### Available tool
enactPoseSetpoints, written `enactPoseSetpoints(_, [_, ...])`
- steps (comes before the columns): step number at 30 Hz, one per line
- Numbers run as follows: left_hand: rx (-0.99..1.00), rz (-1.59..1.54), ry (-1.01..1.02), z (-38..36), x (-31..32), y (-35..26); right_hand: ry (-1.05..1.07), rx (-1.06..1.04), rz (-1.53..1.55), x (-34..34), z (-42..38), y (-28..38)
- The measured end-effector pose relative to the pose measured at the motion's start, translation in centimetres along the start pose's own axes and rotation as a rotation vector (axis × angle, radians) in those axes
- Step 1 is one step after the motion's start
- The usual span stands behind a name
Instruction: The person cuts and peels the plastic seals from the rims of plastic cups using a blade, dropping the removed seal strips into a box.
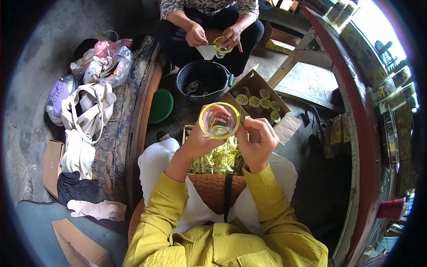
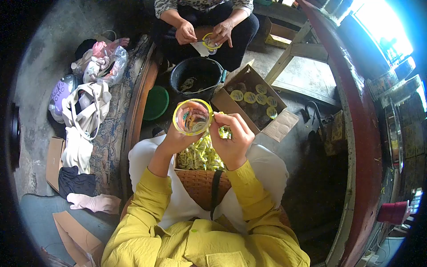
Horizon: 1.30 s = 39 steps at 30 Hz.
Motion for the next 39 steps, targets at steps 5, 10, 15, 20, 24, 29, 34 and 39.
enactPoseSetpoints(5, [0.021,0.024,0.002,0.0,0.1,0.0,-0.035,-0.016,-0.031,0.2,0.2,0.4])
enactPoseSetpoints(10, [0.02,0.045,0.041,0.0,-0.2,-0.4,0.009,-0.026,-0.049,-0.1,0.4,0.6])
enactPoseSetpoints(15, [0.023,0.057,0.045,-0.1,-0.4,-0.6,0.04,-0.039,-0.04,-0.2,0.5,0.4])
enactPoseSetpoints(20, [0.066,0.086,0.067,-0.1,-0.3,-1.4,0.08,-0.07,-0.064,-0.4,0.9,0.6])
enactPoseSetpoints(24, [0.046,0.039,0.068,-0.1,0.2,-1.7,0.07,0.0,-0.004,-0.5,0.9,0.4])
enactPoseSetpoints(29, [0.04,-0.024,0.029,-0.1,0.0,-1.2,-0.011,0.009,0.016,-0.3,0.9,0.5])
enactPoseSetpoints(34, [0.049,-0.096,-0.018,-0.1,-0.5,-1.7,0.004,-0.004,0.036,0.0,0.4,0.7])
enactPoseSetpoints(39, [0.054,-0.118,-0.029,-0.1,-0.4,-1.6,-0.002,0.0,0.046,0.6,-0.2,0.6])
Point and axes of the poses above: each hand's wrist, its own z-axis towards the middle knuckle, its own x-axis out of the palm, y = z × x, the point moved 1 cm from there along z, towards the middle knuckle, and after that the axes turned 15 degrees about z, right-handed, at the moved point
